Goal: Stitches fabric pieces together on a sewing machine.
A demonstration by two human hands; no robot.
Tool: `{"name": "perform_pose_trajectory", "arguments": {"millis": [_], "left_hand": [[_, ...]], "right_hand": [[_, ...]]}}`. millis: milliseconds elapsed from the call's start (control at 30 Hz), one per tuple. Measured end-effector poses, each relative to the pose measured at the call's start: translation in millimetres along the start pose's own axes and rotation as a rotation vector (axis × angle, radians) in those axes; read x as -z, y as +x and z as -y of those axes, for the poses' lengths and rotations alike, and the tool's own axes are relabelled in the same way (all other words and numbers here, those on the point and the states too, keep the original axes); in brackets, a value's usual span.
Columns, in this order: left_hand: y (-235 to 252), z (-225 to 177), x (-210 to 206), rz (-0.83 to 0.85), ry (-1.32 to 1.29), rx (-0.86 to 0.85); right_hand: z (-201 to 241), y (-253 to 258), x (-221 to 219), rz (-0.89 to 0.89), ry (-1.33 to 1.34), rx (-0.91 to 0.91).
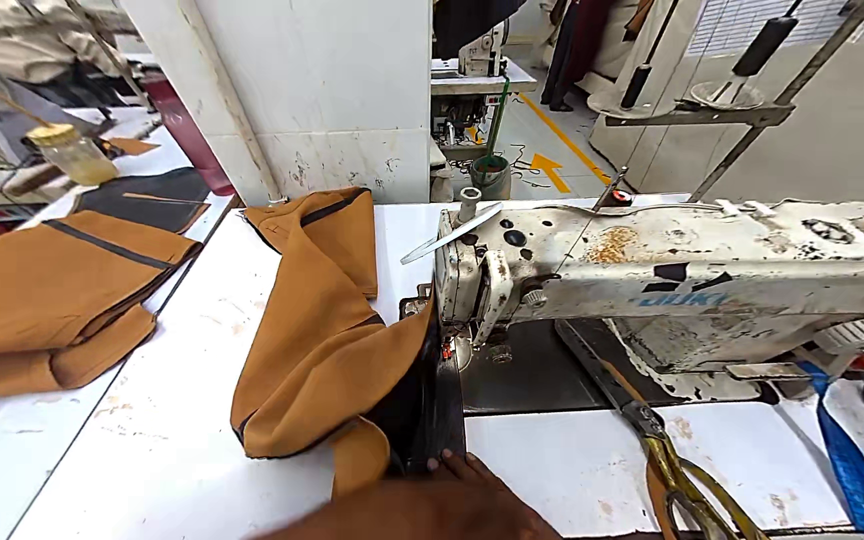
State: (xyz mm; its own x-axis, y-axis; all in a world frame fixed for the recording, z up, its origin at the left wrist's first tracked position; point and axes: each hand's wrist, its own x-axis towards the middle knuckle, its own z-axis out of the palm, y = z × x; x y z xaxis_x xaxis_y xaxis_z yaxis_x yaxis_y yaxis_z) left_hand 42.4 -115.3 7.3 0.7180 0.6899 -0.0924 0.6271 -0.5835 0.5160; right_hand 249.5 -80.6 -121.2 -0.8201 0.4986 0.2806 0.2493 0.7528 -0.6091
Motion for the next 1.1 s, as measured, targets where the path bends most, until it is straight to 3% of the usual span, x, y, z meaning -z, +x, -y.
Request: {"name": "perform_pose_trajectory", "arguments": {"millis": [67,133,233,367,467,600,700,933,1100], "left_hand": [[28.4,44.1,-9.6,-0.021,0.054,0.202],[40.1,85.6,-18.1,0.01,0.178,0.382],[32.2,113.6,-22.5,-0.023,0.274,0.401],[30.2,110.5,-28.4,-0.055,0.324,0.343],[36.1,105.1,-26.4,-0.06,0.354,0.283],[40.3,101.5,-20.5,-0.041,0.323,0.308],[38.6,103.9,-22.4,-0.072,0.278,0.318],[37.3,105.3,-25.3,-0.09,0.261,0.32],[40.9,95.7,-20.5,-0.029,0.299,0.36]], "right_hand": [[6.5,-9.0,-5.9,-0.04,-0.088,0.019],[6.3,-18.3,-6.8,0.057,-0.072,0.038],[5.9,-21.1,19.8,0.126,0.153,-0.017],[-35.4,28.7,53.1,-0.215,0.043,-0.361],[-62.0,96.9,69.2,-0.29,-0.034,-0.602],[-102.3,138.5,53.9,-0.36,-0.11,-0.465],[-121.8,143.1,35.9,-0.427,-0.059,-0.446],[-138.2,141.4,16.1,-0.573,-0.208,-0.418],[-110.7,147.2,36.6,-0.607,-0.017,-0.679]]}}
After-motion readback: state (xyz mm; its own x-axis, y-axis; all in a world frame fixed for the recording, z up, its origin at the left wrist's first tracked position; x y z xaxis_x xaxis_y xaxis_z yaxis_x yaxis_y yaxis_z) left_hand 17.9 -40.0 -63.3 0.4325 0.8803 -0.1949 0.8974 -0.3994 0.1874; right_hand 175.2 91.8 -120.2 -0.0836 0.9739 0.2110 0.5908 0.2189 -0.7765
